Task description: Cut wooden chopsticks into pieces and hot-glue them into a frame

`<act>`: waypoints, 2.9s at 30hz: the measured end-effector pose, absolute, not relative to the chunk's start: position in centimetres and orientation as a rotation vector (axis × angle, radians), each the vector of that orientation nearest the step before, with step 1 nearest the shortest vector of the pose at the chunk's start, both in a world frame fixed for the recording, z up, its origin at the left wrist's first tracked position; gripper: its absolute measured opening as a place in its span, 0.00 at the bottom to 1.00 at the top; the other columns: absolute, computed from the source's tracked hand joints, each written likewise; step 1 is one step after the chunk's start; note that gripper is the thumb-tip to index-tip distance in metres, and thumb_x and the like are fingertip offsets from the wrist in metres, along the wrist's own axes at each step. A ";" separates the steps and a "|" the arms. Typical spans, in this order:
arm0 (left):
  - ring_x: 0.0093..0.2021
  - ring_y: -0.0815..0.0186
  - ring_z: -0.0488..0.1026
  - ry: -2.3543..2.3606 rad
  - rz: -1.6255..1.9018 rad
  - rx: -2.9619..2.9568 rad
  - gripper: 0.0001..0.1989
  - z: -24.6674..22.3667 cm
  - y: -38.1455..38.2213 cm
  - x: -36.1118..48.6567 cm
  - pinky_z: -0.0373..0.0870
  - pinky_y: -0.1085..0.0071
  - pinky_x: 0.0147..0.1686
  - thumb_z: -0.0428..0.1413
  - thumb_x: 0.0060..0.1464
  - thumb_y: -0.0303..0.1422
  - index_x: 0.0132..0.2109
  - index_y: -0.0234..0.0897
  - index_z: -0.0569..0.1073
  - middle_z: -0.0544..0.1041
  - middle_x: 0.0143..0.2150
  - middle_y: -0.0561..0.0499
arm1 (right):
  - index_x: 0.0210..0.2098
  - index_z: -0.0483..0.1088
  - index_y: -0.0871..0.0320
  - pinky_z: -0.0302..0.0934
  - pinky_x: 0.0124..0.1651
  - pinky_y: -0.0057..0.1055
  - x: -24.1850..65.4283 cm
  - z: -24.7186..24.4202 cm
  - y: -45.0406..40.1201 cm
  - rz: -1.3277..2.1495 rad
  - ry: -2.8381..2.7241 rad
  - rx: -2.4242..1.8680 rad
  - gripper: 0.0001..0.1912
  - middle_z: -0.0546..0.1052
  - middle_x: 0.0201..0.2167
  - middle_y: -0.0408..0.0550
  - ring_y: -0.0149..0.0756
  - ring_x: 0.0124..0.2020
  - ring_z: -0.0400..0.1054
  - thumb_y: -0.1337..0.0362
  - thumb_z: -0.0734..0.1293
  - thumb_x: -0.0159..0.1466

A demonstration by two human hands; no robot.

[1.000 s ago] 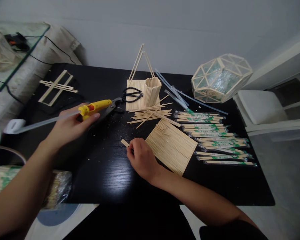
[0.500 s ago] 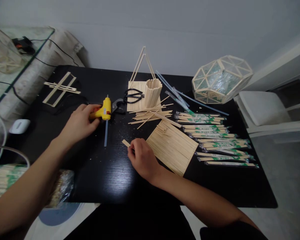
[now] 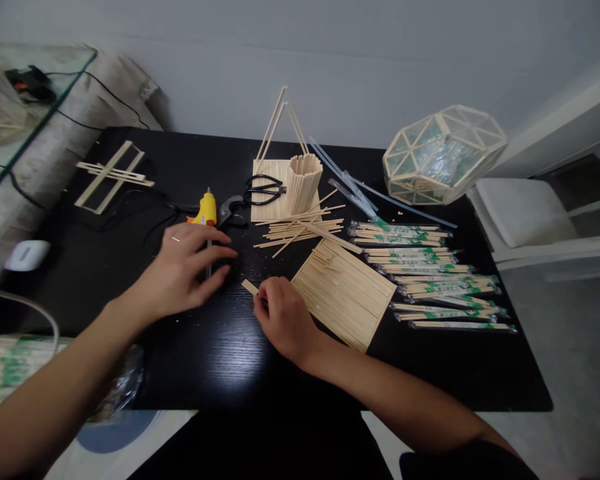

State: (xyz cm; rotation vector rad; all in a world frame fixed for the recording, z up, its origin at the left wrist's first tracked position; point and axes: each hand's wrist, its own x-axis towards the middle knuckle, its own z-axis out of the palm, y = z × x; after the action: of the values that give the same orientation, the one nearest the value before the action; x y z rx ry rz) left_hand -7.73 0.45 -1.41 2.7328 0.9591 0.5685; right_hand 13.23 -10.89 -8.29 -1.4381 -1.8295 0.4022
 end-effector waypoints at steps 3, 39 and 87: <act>0.59 0.48 0.74 0.735 0.448 2.788 0.11 -1.9 -0.1 -6.8 0.64 0.45 0.62 0.56 0.63 0.30 0.47 0.38 0.82 0.81 0.55 0.41 | 0.37 0.61 0.53 0.64 0.36 0.33 13.2 -8.3 -10.9 0.410 -1.839 -1.454 0.11 0.71 0.31 0.44 0.37 0.32 0.68 0.73 0.65 0.69; 0.60 0.51 0.72 0.683 0.318 2.714 0.10 -2.6 0.0 -5.9 0.61 0.48 0.62 0.55 0.67 0.27 0.40 0.38 0.81 0.81 0.53 0.43 | 0.44 0.64 0.54 0.68 0.38 0.37 13.2 -8.4 -11.1 0.462 -1.819 -1.435 0.07 0.75 0.37 0.49 0.39 0.35 0.70 0.72 0.65 0.70; 0.60 0.50 0.71 0.677 0.319 2.674 0.08 -2.9 0.4 -6.2 0.62 0.50 0.60 0.57 0.66 0.29 0.41 0.37 0.81 0.80 0.53 0.43 | 0.42 0.64 0.54 0.69 0.40 0.37 13.1 -8.2 -10.7 0.490 -1.847 -1.384 0.07 0.75 0.37 0.49 0.41 0.37 0.71 0.73 0.63 0.71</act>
State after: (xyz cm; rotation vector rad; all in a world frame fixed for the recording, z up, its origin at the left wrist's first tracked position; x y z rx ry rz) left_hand -6.17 0.38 -2.92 2.6737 0.6770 0.3193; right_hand 13.13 -10.73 -8.22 -1.3837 -1.8472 0.4904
